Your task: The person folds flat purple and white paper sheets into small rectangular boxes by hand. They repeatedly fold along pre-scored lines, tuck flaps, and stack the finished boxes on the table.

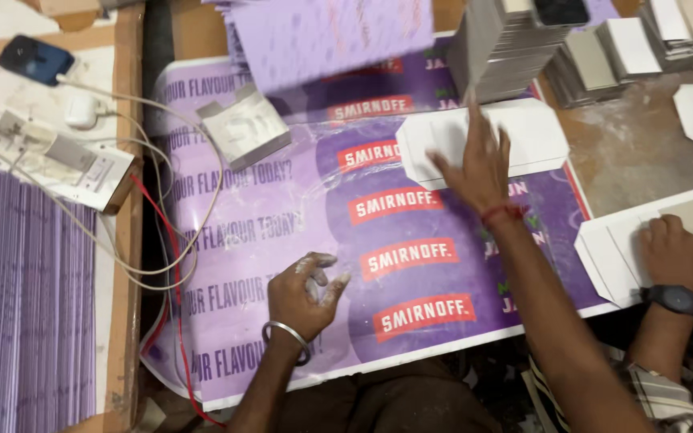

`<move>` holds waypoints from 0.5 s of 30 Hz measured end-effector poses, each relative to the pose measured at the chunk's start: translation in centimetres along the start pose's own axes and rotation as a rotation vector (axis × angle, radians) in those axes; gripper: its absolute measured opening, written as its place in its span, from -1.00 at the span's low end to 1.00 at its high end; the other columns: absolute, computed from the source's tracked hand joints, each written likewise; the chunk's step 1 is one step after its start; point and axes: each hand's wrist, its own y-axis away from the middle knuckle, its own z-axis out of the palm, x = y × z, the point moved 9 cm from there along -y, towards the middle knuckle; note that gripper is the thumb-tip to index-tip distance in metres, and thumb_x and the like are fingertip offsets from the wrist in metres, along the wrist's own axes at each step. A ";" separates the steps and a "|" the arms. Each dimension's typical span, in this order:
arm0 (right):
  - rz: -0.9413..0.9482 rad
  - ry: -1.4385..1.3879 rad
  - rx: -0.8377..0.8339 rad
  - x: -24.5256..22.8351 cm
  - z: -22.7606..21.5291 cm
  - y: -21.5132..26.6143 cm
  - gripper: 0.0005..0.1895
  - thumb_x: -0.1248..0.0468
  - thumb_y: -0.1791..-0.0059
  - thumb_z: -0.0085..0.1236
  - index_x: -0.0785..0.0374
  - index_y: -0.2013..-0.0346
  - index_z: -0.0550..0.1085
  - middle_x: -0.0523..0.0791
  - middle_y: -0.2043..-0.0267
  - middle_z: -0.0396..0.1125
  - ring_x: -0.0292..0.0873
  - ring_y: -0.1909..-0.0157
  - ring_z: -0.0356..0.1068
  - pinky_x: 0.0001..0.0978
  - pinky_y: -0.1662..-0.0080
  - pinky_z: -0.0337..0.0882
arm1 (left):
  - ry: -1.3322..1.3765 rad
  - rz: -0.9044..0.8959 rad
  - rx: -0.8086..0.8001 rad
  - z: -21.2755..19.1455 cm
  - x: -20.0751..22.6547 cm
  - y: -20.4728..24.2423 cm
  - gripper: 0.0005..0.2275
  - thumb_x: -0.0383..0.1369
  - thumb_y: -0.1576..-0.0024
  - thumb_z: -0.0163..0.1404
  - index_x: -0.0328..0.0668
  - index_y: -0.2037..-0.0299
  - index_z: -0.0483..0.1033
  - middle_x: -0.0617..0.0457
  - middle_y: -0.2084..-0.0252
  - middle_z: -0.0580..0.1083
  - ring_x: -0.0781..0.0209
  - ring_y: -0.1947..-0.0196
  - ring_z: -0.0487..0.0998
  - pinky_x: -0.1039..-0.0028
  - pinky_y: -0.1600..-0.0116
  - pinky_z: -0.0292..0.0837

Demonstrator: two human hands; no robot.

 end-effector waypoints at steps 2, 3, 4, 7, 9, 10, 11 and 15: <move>-0.038 -0.027 -0.062 0.6 -0.3 4.0 0.14 -0.12 0.05 0.34 0.40 -0.50 -0.12 0.21 -0.43 0.10 0.10 -0.40 0.16 0.35 -0.34 -0.18 | -0.031 -0.008 0.018 0.0 0.8 -0.2 -0.73 -0.24 0.04 0.29 -0.11 0.18 0.62 0.11 0.55 0.49 0.22 0.64 0.49 0.38 0.46 0.43; -0.020 0.005 -0.065 0.7 -0.4 5.6 0.13 -0.14 0.07 0.34 0.36 -0.50 -0.08 0.18 -0.42 0.13 0.09 -0.40 0.16 0.35 -0.35 -0.19 | -0.049 -0.016 0.032 -0.1 1.0 -0.3 -0.74 -0.25 0.03 0.28 -0.11 0.17 0.62 0.12 0.55 0.49 0.23 0.63 0.49 0.38 0.45 0.44; -0.013 0.038 -0.076 0.5 -0.3 6.7 0.12 -0.16 0.09 0.34 0.33 -0.49 -0.05 0.15 -0.40 0.15 0.07 -0.41 0.16 0.35 -0.37 -0.20 | -0.064 -0.033 0.055 -0.2 1.0 -0.2 -0.74 -0.26 0.02 0.27 -0.11 0.17 0.61 0.12 0.54 0.49 0.23 0.62 0.50 0.38 0.44 0.44; -0.053 0.009 -0.030 -1.3 -0.2 6.4 0.08 -0.18 0.07 0.30 0.22 -0.53 0.00 0.08 -0.45 0.19 0.01 -0.48 0.17 0.23 -0.45 -0.14 | -0.157 0.009 0.063 -0.1 1.4 0.3 -0.74 -0.24 0.04 0.28 -0.08 0.18 0.62 0.11 0.56 0.48 0.19 0.60 0.51 0.37 0.42 0.42; -0.123 -0.061 0.001 -2.5 0.0 3.8 0.05 -0.18 0.03 0.29 0.19 -0.56 0.02 0.06 -0.49 0.19 0.00 -0.52 0.16 0.17 -0.47 -0.09 | -0.188 0.003 0.042 0.3 1.5 0.6 -0.73 -0.22 0.06 0.29 -0.07 0.19 0.63 0.11 0.55 0.49 0.17 0.61 0.51 0.36 0.43 0.42; -0.175 -0.100 0.001 -3.3 0.5 1.5 0.04 -0.19 0.01 0.30 0.20 -0.56 0.03 0.06 -0.50 0.18 0.01 -0.52 0.15 0.16 -0.47 -0.08 | -0.203 0.005 0.034 0.4 1.6 0.5 -0.73 -0.21 0.06 0.29 -0.07 0.19 0.63 0.11 0.55 0.49 0.16 0.61 0.51 0.35 0.43 0.42; -0.227 -0.139 0.001 -4.1 1.0 -0.5 0.03 -0.20 -0.01 0.31 0.20 -0.56 0.03 0.06 -0.51 0.17 0.02 -0.53 0.14 0.14 -0.46 -0.07 | -0.214 0.022 0.030 0.6 1.9 0.4 -0.73 -0.20 0.06 0.29 -0.06 0.20 0.63 0.11 0.54 0.49 0.17 0.60 0.51 0.36 0.43 0.43; -0.371 0.087 -0.135 -9.0 6.4 -6.7 0.15 -0.19 0.25 0.38 0.17 -0.48 0.08 0.08 -0.40 0.18 0.07 -0.41 0.14 0.33 -0.34 -0.14 | -0.267 0.009 -0.007 0.6 1.7 0.4 -0.72 -0.18 0.05 0.28 -0.05 0.19 0.63 0.10 0.52 0.50 0.18 0.57 0.52 0.35 0.40 0.44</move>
